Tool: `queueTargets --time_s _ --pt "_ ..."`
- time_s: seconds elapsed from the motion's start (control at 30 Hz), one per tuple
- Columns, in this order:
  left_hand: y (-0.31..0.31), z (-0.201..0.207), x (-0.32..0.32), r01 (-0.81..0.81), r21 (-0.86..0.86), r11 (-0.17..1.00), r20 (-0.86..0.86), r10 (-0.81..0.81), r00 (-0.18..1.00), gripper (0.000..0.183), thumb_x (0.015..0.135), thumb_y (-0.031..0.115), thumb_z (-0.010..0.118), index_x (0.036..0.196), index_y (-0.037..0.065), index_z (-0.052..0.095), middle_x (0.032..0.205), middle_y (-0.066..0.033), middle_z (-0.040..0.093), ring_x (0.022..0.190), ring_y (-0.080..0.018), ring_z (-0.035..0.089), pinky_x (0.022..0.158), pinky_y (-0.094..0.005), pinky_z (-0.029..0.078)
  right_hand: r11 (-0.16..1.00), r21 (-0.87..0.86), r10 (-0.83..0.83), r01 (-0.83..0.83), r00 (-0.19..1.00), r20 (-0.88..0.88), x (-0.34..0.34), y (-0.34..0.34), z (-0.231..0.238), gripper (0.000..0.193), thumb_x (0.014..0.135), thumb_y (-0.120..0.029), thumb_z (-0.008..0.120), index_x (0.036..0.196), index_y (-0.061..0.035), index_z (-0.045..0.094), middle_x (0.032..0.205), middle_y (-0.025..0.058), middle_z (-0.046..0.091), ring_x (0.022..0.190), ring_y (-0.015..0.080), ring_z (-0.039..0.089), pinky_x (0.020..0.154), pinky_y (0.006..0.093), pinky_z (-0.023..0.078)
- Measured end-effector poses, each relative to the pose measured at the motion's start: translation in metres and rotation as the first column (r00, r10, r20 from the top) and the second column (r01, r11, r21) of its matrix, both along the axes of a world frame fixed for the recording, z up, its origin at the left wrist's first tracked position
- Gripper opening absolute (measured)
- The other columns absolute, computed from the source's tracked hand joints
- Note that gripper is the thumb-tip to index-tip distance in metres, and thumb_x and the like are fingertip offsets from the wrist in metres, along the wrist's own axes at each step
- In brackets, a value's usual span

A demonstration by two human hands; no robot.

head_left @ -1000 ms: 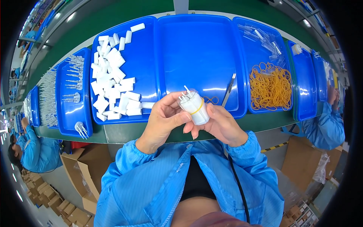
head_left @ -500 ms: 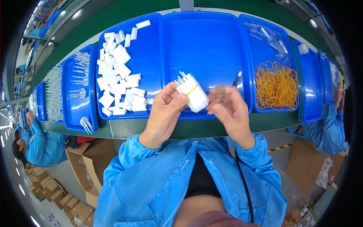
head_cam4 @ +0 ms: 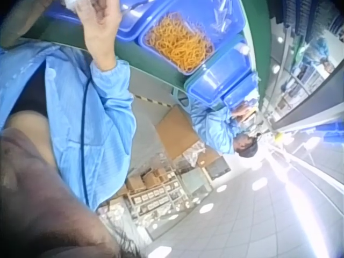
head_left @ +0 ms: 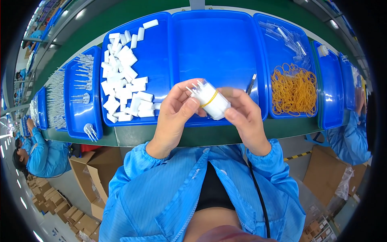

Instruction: The person assembles electronic plug components by securing electrical pins into a charger housing with rubber bands, using tweezers to manipulate the pins.

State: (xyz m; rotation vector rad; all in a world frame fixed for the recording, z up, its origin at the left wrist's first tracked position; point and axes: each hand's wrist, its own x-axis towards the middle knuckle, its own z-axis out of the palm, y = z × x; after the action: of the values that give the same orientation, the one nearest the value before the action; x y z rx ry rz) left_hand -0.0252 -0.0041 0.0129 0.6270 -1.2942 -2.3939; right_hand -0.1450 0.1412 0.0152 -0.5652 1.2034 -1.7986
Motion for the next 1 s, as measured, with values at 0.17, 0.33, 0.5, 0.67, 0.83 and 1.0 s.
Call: queueTargets --time_s 0.17,0.33,0.5,0.67,0.83,1.0 --pt "-0.003 -0.008 0.007 0.018 -0.003 1.0 0.003 -0.018 1.0 0.043 0.09 0.033 0.072 0.118 0.003 0.059 0.106 -0.0077 0.064 0.086 -0.0135 0.059 0.076 -0.0274 0.05 0.988 0.049 0.146 -0.148 0.988 0.039 -0.004 0.006 -0.003 0.051 0.101 -0.033 0.051 0.136 0.0045 0.046 0.121 0.0172 0.061 0.107 0.0256 0.064 0.09 0.039 0.053" --pt "-0.002 -0.01 0.008 0.028 -0.004 1.0 -0.002 -0.028 1.0 0.042 0.09 0.033 0.072 0.117 0.005 0.058 0.106 -0.0076 0.064 0.087 -0.0131 0.059 0.074 -0.0273 0.05 0.987 0.051 0.149 -0.151 0.988 0.042 -0.001 0.007 -0.006 0.047 0.104 -0.03 0.043 0.136 0.0048 0.046 0.12 0.018 0.062 0.104 0.0261 0.065 0.088 0.0402 0.054" --pt "-0.002 -0.011 0.009 0.037 0.014 0.999 -0.006 -0.037 0.999 0.04 0.09 0.033 0.073 0.115 0.006 0.057 0.105 -0.0075 0.064 0.089 -0.013 0.059 0.074 -0.0271 0.05 0.984 0.036 0.172 -0.175 0.983 0.061 -0.001 0.008 -0.008 0.046 0.105 -0.03 0.042 0.135 0.005 0.046 0.118 0.0185 0.063 0.102 0.0262 0.066 0.088 0.0398 0.054" --pt "-0.003 -0.013 0.01 0.006 0.0 1.0 -0.002 -0.006 1.0 0.039 0.089 0.034 0.074 0.111 0.009 0.055 0.105 -0.0083 0.064 0.09 -0.0131 0.06 0.074 -0.0266 0.049 0.984 0.028 0.173 -0.176 0.979 0.105 0.0 0.004 -0.014 0.042 0.105 -0.027 0.043 0.133 0.0041 0.049 0.116 0.016 0.063 0.099 0.0215 0.065 0.085 0.0342 0.054" --pt "-0.002 -0.007 0.0 -0.029 -0.066 0.997 0.076 0.034 0.997 0.029 0.087 0.017 0.073 0.106 0.008 0.053 0.101 -0.0059 0.063 0.091 -0.0119 0.059 0.075 -0.0269 0.049 0.988 0.152 0.039 -0.024 0.995 -0.096 -0.008 0.009 0.004 0.038 0.102 -0.022 0.052 0.132 0.0013 0.051 0.114 0.0115 0.063 0.093 0.015 0.063 0.082 0.028 0.052" --pt "0.005 -0.004 0.004 0.064 -0.365 0.929 0.093 -0.032 0.995 0.033 0.081 0.0 0.072 0.105 0.004 0.05 0.1 -0.0063 0.061 0.092 -0.0138 0.063 0.08 -0.0269 0.052 0.988 0.136 0.138 -0.074 0.825 -0.549 -0.019 0.01 0.011 0.066 0.083 -0.02 0.077 0.14 -0.0051 0.047 0.118 0.0109 0.059 0.098 0.0204 0.059 0.082 0.0336 0.051"
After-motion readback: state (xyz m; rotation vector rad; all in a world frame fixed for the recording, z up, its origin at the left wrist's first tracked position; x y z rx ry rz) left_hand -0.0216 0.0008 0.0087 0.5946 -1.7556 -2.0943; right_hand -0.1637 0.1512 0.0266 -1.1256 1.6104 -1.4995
